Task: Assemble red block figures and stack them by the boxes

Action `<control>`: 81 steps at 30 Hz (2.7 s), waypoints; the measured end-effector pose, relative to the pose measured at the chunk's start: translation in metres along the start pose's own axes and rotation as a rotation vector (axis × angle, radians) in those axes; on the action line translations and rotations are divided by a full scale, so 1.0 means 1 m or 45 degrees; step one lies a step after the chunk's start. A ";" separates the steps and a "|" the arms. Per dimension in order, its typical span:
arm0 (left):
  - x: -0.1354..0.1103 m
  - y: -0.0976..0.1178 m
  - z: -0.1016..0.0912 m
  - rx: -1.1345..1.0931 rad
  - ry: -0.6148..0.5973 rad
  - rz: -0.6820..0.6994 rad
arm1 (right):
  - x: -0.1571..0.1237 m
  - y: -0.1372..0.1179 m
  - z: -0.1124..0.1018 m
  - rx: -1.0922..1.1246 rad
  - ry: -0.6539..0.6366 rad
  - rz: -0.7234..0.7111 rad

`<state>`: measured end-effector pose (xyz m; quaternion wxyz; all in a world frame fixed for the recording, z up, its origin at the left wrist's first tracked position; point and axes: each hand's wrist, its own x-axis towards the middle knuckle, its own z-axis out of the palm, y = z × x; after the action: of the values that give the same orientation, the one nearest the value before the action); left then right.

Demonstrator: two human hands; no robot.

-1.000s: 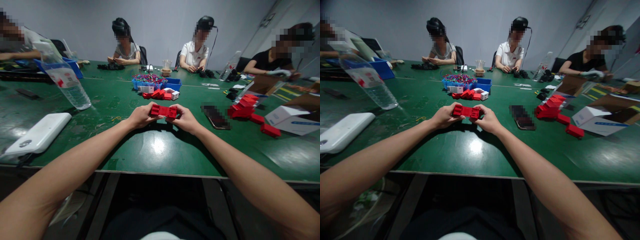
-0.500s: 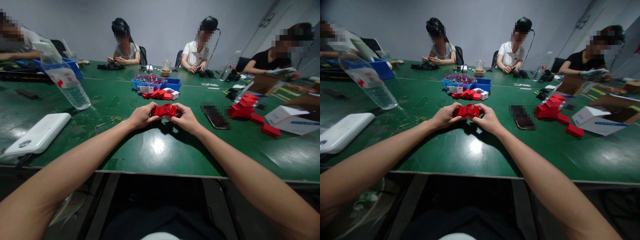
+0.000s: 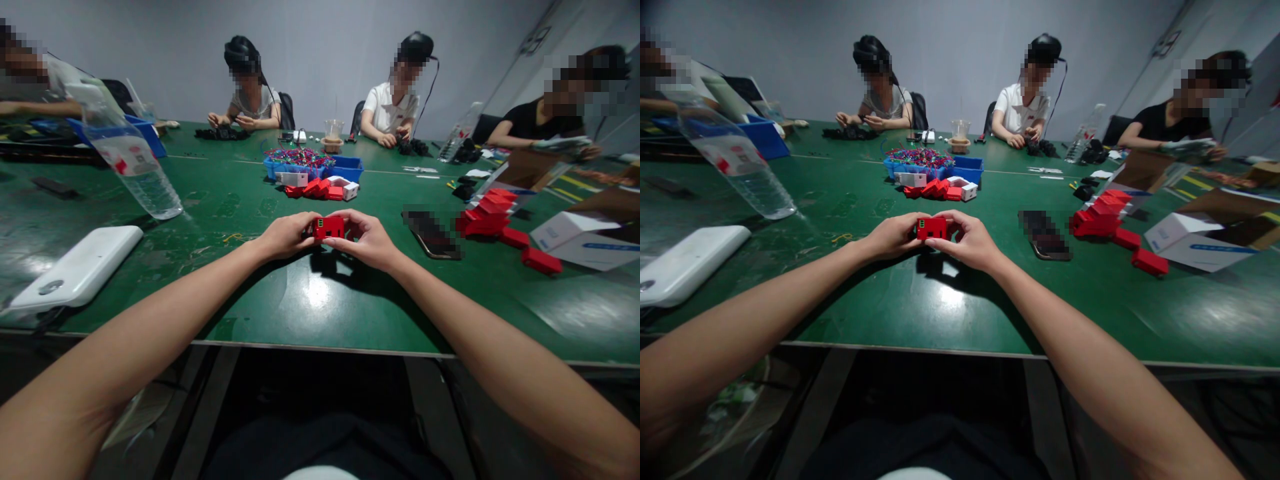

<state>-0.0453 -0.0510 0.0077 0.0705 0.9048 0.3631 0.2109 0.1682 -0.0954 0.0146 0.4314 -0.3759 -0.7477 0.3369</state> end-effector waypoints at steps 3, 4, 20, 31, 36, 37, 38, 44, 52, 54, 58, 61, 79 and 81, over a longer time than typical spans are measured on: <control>0.000 0.001 -0.001 -0.021 -0.018 -0.036 | -0.001 0.001 -0.001 0.021 -0.027 -0.028; -0.001 0.001 -0.001 -0.029 -0.026 -0.052 | -0.001 0.001 -0.001 0.019 -0.048 -0.042; 0.001 -0.003 0.001 0.020 0.247 -0.144 | 0.000 0.010 0.001 -0.176 -0.105 -0.032; 0.002 -0.011 0.003 -0.193 0.419 0.050 | 0.001 0.014 -0.004 -0.321 -0.019 -0.153; 0.002 -0.011 0.004 -0.105 0.402 0.061 | 0.001 0.012 -0.008 -0.553 -0.058 -0.260; 0.003 -0.011 0.005 -0.082 0.417 0.066 | 0.001 0.012 -0.009 -0.601 -0.068 -0.273; 0.003 -0.011 0.007 -0.056 0.432 0.088 | 0.001 0.012 -0.010 -0.639 -0.076 -0.283; 0.002 -0.007 0.010 0.096 0.425 0.035 | -0.002 0.011 -0.011 -0.701 -0.147 -0.331; 0.001 -0.002 0.009 0.182 0.446 0.063 | -0.002 0.016 -0.010 -0.729 -0.073 -0.282; 0.001 -0.002 0.009 0.174 0.498 0.125 | -0.002 0.016 -0.010 -0.731 -0.071 -0.250; 0.000 -0.001 0.006 0.160 0.586 0.323 | -0.002 0.013 -0.010 -0.738 -0.097 -0.183; 0.000 0.002 0.005 0.191 0.641 0.480 | -0.002 0.012 -0.010 -0.722 -0.108 -0.201; -0.002 0.014 0.006 0.307 0.577 0.619 | -0.001 0.017 -0.007 -0.651 -0.086 -0.440; -0.002 0.014 0.008 0.348 0.584 0.557 | 0.000 0.015 -0.006 -0.656 -0.063 -0.471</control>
<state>-0.0343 -0.0620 0.0041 -0.1817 0.8913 0.1919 0.3685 0.1781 -0.0871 0.0046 0.3575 -0.3220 -0.8745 0.0613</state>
